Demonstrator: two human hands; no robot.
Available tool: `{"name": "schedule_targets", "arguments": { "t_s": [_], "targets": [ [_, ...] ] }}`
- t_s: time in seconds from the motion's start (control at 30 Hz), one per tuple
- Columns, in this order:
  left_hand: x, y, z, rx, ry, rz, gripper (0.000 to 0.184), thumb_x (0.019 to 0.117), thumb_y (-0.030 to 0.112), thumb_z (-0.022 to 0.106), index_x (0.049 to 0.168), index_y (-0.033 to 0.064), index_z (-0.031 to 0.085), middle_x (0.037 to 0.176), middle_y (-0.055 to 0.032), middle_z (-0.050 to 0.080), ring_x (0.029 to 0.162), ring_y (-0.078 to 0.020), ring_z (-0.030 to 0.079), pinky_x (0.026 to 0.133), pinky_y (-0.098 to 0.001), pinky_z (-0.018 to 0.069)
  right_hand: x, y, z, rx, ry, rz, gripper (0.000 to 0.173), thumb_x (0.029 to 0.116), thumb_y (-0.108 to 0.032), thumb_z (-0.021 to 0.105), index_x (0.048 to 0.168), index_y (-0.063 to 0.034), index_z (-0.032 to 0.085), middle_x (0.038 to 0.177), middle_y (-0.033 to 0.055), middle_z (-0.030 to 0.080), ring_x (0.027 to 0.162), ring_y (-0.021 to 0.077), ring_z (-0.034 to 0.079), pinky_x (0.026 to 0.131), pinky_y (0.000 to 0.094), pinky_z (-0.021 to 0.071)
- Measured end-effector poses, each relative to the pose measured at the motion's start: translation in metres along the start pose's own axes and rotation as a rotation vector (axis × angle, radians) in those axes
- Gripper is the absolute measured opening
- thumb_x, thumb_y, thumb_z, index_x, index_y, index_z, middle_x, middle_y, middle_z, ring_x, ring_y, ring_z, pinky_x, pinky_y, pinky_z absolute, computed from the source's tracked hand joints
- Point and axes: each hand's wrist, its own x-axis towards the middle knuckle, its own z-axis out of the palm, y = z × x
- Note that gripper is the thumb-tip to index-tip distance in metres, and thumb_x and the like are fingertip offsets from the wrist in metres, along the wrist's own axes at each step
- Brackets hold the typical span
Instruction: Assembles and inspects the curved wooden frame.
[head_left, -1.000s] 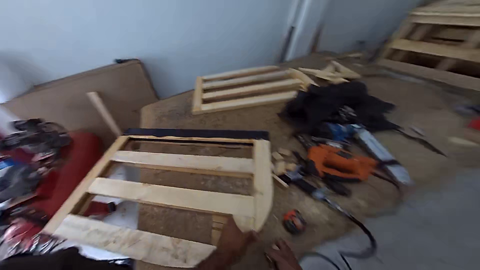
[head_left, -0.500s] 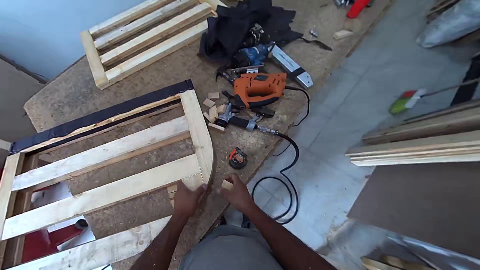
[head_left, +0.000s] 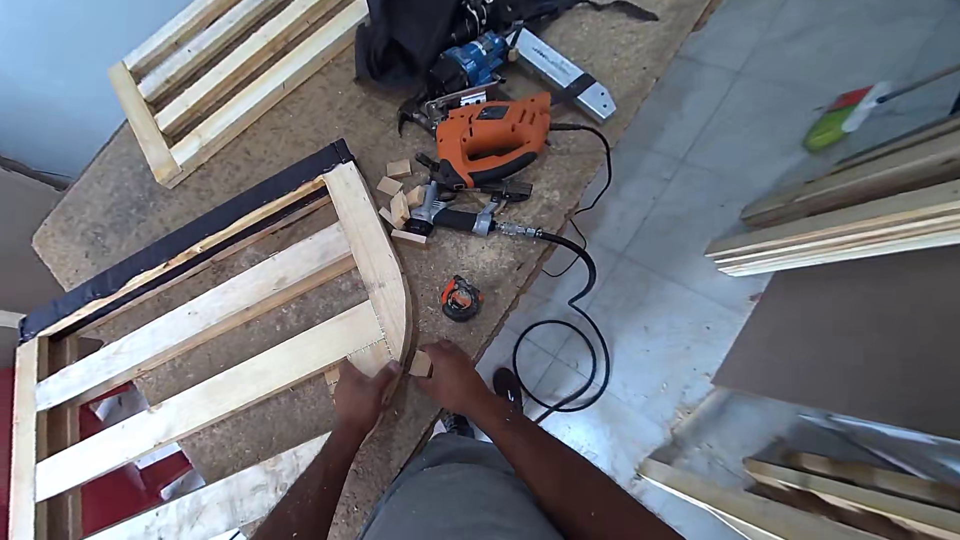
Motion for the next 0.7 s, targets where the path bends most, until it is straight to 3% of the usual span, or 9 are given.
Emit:
{"name": "schedule_targets", "arguments": {
  "t_s": [0.1,0.17,0.27,0.33,0.43,0.5,0.63,0.7],
  "targets": [
    [0.001,0.0,0.0,0.019,0.002,-0.013,0.092,0.0823,0.051,0.083,0.146,0.0039,0.037,0.117,-0.0217,0.066,0.102,-0.0339,0.069,0.086,-0.0561,0.059,0.002,0.007,0.0,0.064,0.09,-0.031,0.055,0.0873,-0.046,0.075,0.135,-0.0194,0.068,0.124,0.0106,0.059,0.111,0.025,0.061,0.093,0.0454,0.0553],
    [0.002,-0.002,0.001,0.013,0.0,-0.025,0.09,0.083,0.05,0.083,0.145,0.0051,0.037,0.114,-0.0214,0.066,0.096,-0.0336,0.071,0.08,-0.0556,0.0608,0.004,0.012,-0.002,0.09,0.087,-0.064,0.057,0.0923,-0.047,0.072,0.139,-0.0152,0.064,0.125,0.0123,0.06,0.113,0.0263,0.062,0.096,0.047,0.0545],
    [0.003,-0.003,0.002,-0.031,-0.005,-0.03,0.084,0.0841,0.045,0.084,0.143,0.0052,0.039,0.11,-0.0219,0.066,0.089,-0.034,0.072,0.073,-0.0546,0.0624,0.004,0.014,0.001,0.154,0.106,-0.107,0.054,0.096,-0.045,0.069,0.135,-0.0079,0.063,0.126,0.0136,0.064,0.117,0.0273,0.063,0.102,0.0475,0.0524],
    [0.001,-0.002,0.001,-0.037,-0.001,-0.014,0.084,0.0844,0.043,0.084,0.143,0.0046,0.038,0.111,-0.0218,0.066,0.091,-0.0333,0.071,0.076,-0.0542,0.0617,0.003,0.01,0.004,0.213,0.087,-0.1,0.054,0.0945,-0.041,0.072,0.134,-0.0059,0.063,0.125,0.0143,0.066,0.115,0.0275,0.064,0.102,0.0477,0.0523],
    [0.0,-0.001,0.0,-0.026,0.0,0.011,0.087,0.0847,0.041,0.084,0.147,0.0042,0.036,0.12,-0.0217,0.065,0.105,-0.0333,0.068,0.088,-0.0559,0.0577,0.001,0.004,0.01,0.236,0.085,-0.099,0.052,0.09,-0.031,0.077,0.132,-0.0042,0.062,0.117,0.0147,0.068,0.105,0.0272,0.068,0.095,0.0477,0.0558],
    [0.0,-0.002,0.0,-0.042,-0.003,0.013,0.088,0.0845,0.04,0.085,0.148,0.0054,0.035,0.119,-0.0208,0.065,0.102,-0.0323,0.069,0.085,-0.055,0.059,0.001,0.0,0.014,0.184,0.096,-0.11,0.052,0.0898,-0.029,0.076,0.134,-0.005,0.061,0.119,0.0146,0.068,0.109,0.028,0.067,0.096,0.0481,0.0552],
    [0.001,-0.004,0.002,-0.137,-0.022,0.018,0.08,0.0857,0.035,0.085,0.143,0.0054,0.037,0.109,-0.0195,0.067,0.082,-0.0298,0.072,0.066,-0.0489,0.0628,0.01,0.004,0.032,0.04,0.235,-0.219,0.057,0.09,-0.029,0.075,0.142,-0.0121,0.058,0.133,0.0121,0.065,0.124,0.028,0.063,0.102,0.0496,0.0532],
    [0.001,-0.005,0.001,-0.187,-0.042,0.016,0.077,0.0866,0.031,0.084,0.142,0.0047,0.038,0.108,-0.0191,0.067,0.083,-0.0295,0.071,0.067,-0.0486,0.0625,0.014,0.008,0.045,0.003,0.366,-0.285,0.056,0.0862,-0.03,0.077,0.137,-0.0135,0.063,0.131,0.0111,0.066,0.121,0.0275,0.064,0.097,0.0483,0.0559]
  ]
}}
